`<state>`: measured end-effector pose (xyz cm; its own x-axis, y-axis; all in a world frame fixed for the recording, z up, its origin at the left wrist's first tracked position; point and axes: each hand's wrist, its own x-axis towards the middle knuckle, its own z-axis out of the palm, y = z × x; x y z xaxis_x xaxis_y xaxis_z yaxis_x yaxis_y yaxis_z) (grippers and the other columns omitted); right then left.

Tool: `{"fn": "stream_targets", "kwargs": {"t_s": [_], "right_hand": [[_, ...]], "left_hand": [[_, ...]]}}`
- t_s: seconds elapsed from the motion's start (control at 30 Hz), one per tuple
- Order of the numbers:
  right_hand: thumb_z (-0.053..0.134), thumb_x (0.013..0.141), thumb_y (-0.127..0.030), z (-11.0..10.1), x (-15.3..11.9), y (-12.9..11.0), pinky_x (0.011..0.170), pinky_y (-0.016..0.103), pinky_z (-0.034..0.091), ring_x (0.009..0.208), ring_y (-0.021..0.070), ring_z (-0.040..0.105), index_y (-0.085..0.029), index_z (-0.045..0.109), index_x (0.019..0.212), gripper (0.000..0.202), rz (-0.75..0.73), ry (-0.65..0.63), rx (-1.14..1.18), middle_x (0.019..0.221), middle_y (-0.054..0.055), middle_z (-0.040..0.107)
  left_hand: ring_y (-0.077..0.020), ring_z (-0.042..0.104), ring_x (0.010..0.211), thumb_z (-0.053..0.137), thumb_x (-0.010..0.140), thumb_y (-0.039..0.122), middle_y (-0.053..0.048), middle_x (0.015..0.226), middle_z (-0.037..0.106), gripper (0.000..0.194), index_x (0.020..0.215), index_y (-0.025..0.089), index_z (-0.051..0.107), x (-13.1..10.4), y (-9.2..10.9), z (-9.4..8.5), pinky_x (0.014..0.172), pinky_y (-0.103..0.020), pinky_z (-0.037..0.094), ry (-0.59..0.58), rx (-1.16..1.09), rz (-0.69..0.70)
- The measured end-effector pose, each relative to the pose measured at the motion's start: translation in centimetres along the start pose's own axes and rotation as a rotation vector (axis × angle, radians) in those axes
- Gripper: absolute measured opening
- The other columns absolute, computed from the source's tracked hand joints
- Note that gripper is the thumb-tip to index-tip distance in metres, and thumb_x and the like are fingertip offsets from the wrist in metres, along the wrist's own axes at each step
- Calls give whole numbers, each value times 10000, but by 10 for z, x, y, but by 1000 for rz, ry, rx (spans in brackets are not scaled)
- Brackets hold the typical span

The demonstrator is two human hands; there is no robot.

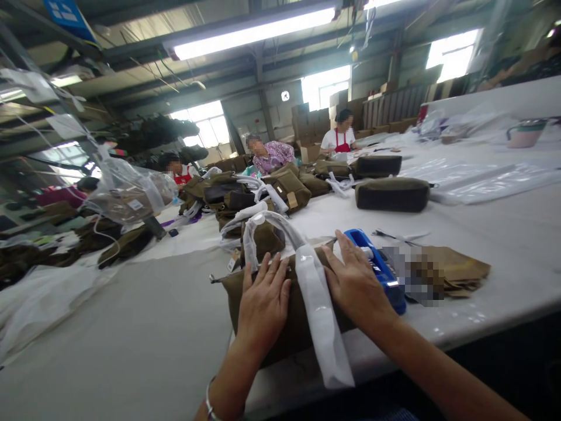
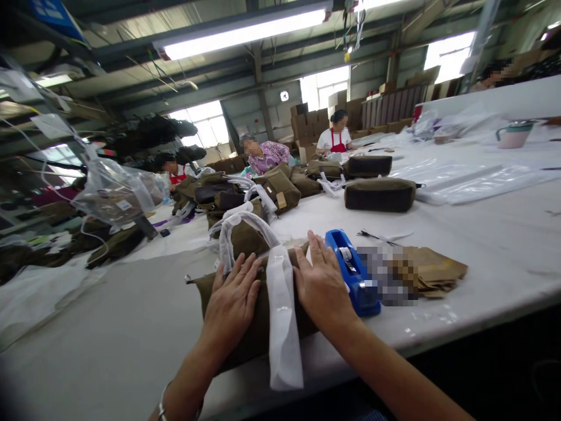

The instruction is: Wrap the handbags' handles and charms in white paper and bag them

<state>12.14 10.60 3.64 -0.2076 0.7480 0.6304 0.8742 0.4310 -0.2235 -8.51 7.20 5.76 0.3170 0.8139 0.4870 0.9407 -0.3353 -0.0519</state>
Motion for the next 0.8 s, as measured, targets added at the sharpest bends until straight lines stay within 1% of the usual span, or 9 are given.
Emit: {"fn": "stream_targets", "kwargs": {"t_s": [0.07,0.13,0.17,0.27,0.4,0.53,0.63,0.73,0.8], "right_hand": [[441,1002,-252,2,-7,-2,1194,522,375,1492,336,346,-45,553,1434,493,-108,-23,64,1575,207,409],[468,978,-272,9,-10,-5,1204,494,377,1504,314,328,-9,450,1500,585,-184,-119,104,1596,197,370],[484,964,-282,13,-9,-6,1211,502,366,1509,320,317,5,409,1520,630,-192,-170,105,1606,196,346],[483,944,-248,27,-2,-7,1233,555,298,1518,345,282,-16,373,1544,652,-169,-296,75,1630,173,284],[455,927,-145,43,10,-8,1240,587,249,1509,358,298,-76,450,1519,596,-139,-426,38,1604,168,347],[474,939,-180,57,17,-8,1235,601,248,1494,375,326,-90,489,1499,568,-120,-494,27,1588,198,363],[462,945,-194,66,23,-7,1234,583,255,1492,376,330,-88,462,1519,584,-79,-567,22,1589,205,352],[438,966,-227,74,31,-7,1237,559,250,1496,370,325,-68,411,1544,600,-25,-634,30,1595,205,345],[430,985,-272,76,36,-6,1231,559,253,1490,368,339,-60,409,1543,597,-6,-644,55,1591,207,358]], "left_hand": [[-323,427,1457,358,1050,260,-79,1525,510,462,1473,157,515,3,0,5,1233,-617,204,39,37,12],[-314,456,1438,328,1052,250,-81,1502,535,467,1459,145,532,4,-5,11,1233,-589,223,35,39,38],[-313,465,1432,318,1051,253,-86,1498,538,475,1457,136,535,5,-7,14,1228,-581,241,13,33,52],[-336,451,1439,334,1036,293,-131,1521,500,511,1473,90,505,11,-14,25,1207,-614,263,-90,33,56],[-351,432,1450,357,1013,291,-179,1516,495,516,1449,80,534,20,-15,42,1204,-658,221,-210,58,12],[-341,442,1445,344,1004,265,-179,1509,511,505,1435,115,558,25,-19,55,1200,-652,239,-268,32,2],[-350,414,1461,356,999,254,-180,1538,478,515,1466,118,525,26,-26,68,1201,-657,240,-322,15,-7],[-369,368,1483,363,976,165,-202,1568,427,537,1494,81,479,29,-31,81,1201,-678,215,-395,60,-7],[-367,338,1498,362,964,116,-205,1581,406,547,1499,73,466,33,-33,84,1205,-680,202,-428,94,2]]}}
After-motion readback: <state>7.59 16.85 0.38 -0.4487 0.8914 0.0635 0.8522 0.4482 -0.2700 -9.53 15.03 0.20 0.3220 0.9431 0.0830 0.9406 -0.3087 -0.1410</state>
